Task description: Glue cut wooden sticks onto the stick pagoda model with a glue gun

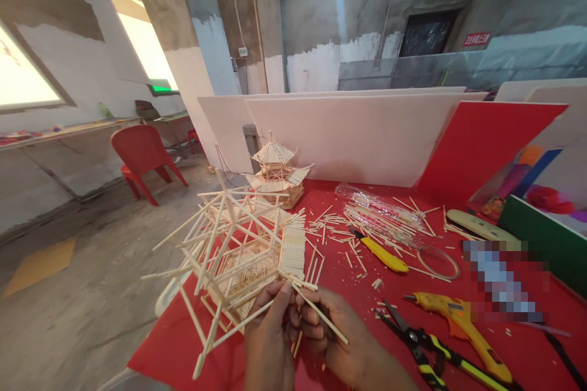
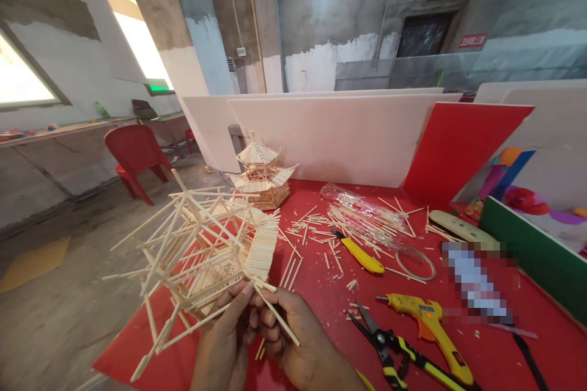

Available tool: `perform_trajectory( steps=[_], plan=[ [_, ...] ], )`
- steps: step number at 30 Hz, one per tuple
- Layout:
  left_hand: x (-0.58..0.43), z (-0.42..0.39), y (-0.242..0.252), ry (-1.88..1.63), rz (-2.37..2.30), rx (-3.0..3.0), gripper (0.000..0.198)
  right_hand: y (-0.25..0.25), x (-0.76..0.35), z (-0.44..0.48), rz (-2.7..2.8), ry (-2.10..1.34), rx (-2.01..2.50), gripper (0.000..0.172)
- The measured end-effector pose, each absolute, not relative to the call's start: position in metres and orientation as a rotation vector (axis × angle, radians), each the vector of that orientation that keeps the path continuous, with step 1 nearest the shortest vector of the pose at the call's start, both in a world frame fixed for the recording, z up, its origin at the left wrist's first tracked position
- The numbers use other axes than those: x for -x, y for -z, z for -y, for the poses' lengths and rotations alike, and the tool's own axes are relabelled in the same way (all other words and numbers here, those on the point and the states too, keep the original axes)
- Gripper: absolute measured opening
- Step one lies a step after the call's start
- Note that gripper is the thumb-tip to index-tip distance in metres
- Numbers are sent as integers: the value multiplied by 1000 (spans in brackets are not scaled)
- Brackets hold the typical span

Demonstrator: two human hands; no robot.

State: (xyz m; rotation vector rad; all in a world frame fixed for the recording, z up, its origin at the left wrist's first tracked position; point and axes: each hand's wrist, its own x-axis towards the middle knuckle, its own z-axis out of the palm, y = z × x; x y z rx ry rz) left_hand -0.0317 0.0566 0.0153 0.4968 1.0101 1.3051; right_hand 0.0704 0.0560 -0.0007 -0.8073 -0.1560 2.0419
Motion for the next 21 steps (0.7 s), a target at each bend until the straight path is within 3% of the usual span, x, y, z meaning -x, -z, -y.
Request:
perform_trajectory(
  steps=[21],
  plan=[
    [31,-55,-16,-1308,-1021,-481,27,-1,-71,-56,162,-2058,797,23]
  ],
)
